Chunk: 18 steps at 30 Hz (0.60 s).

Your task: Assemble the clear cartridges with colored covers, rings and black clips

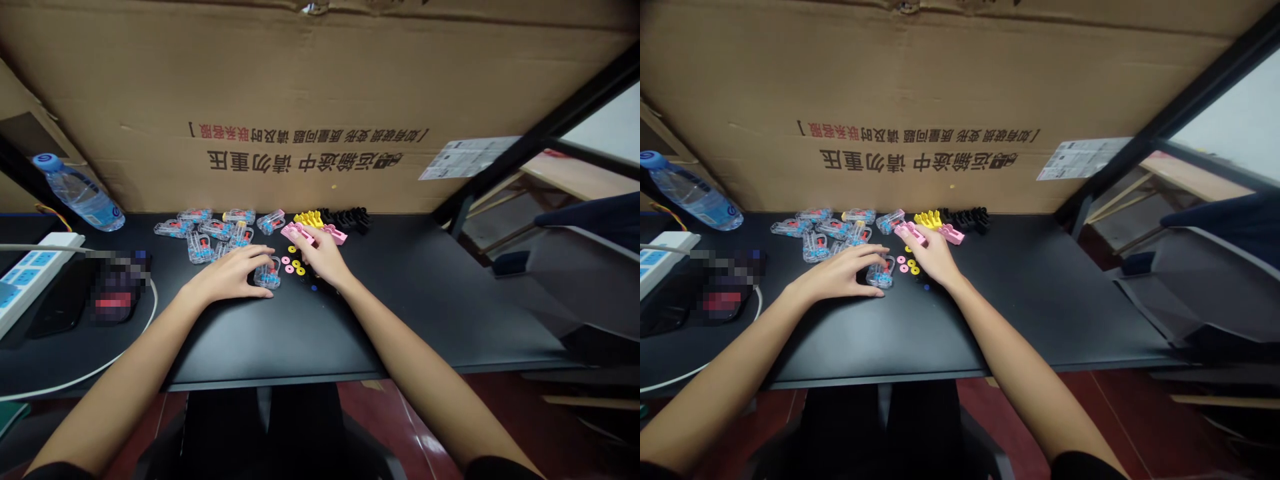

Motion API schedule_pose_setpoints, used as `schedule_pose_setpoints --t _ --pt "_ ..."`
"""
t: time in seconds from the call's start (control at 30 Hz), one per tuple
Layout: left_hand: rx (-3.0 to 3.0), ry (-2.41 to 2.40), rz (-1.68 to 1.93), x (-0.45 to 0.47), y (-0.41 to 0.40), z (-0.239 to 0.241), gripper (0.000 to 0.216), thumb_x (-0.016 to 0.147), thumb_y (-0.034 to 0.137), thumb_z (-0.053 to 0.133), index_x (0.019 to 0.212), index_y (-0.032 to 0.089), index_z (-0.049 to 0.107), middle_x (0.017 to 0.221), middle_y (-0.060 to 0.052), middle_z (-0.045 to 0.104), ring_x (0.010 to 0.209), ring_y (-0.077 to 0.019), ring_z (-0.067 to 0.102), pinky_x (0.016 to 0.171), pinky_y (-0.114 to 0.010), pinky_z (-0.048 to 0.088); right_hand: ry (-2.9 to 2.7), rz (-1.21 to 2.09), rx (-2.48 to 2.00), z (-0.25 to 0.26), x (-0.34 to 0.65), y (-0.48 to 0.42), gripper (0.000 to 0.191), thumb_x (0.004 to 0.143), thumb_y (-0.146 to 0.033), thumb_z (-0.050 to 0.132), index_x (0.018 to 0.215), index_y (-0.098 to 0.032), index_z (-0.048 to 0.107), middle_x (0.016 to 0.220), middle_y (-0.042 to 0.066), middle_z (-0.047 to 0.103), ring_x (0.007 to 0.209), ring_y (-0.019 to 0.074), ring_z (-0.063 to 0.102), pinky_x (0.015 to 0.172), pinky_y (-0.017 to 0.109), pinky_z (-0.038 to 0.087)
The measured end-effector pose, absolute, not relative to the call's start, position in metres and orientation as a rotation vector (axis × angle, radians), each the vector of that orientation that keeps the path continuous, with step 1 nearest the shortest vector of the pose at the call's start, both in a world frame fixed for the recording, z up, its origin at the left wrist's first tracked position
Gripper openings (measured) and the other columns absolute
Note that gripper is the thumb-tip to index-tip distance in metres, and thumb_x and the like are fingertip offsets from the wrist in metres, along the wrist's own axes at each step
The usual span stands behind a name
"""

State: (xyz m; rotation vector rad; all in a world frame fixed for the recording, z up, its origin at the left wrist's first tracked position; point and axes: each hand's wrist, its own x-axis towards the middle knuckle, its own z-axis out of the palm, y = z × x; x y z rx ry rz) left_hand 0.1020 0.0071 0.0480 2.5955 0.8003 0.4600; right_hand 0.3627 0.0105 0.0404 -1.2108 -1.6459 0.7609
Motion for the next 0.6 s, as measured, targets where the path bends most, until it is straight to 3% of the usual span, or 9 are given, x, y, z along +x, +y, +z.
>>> schedule_pose_setpoints --t 0.13,0.27,0.37,0.47,0.6 --pt "2.63 0.806 0.489 0.103 0.007 0.048 0.041 0.094 0.048 0.08 0.125 0.023 0.074 0.154 -0.015 0.065 0.141 -0.0332 0.064 0.125 -0.054 0.045 -1.645 0.776 -1.198 0.039 0.362 0.01 0.052 0.101 -0.07 0.063 0.089 -0.02 0.073 0.067 0.0 0.059 0.068 0.0194 0.057 0.063 0.031 0.045" --pt "2.633 0.844 0.533 0.104 0.004 0.055 0.042 0.103 0.054 0.067 0.131 0.024 0.073 0.142 -0.012 0.074 0.129 -0.0315 0.071 0.117 -0.051 0.052 -1.642 0.805 -1.183 0.039 0.361 0.01 0.056 0.1 -0.072 0.064 0.101 -0.018 0.079 0.075 0.003 0.068 0.074 0.0209 0.063 0.067 0.032 0.05" --pt "2.626 0.91 0.506 0.105 0.003 0.06 0.044 0.112 0.054 0.049 0.138 0.025 0.07 0.136 -0.01 0.077 0.121 -0.0301 0.075 0.106 -0.046 0.057 -1.648 0.79 -1.182 0.037 0.361 0.011 0.057 0.099 -0.071 0.066 0.112 -0.018 0.082 0.089 0.007 0.076 0.084 0.0236 0.069 0.072 0.034 0.056" --pt "2.621 0.981 0.492 0.104 0.003 0.061 0.048 0.113 0.058 0.045 0.143 0.026 0.066 0.137 -0.01 0.077 0.119 -0.0308 0.077 0.102 -0.044 0.059 -1.637 0.781 -1.184 0.034 0.362 0.012 0.058 0.099 -0.068 0.067 0.13 -0.021 0.079 0.108 0.01 0.08 0.091 0.0251 0.072 0.076 0.036 0.059" --pt "2.584 1.013 0.508 0.105 0.002 0.061 0.044 0.11 0.059 0.052 0.137 0.026 0.066 0.123 -0.009 0.081 0.102 -0.0297 0.08 0.09 -0.04 0.059 -1.611 0.851 -1.238 0.034 0.363 0.012 0.065 0.102 -0.065 0.064 0.148 -0.019 0.07 0.102 0.01 0.08 0.071 0.0214 0.069 0.067 0.038 0.06"
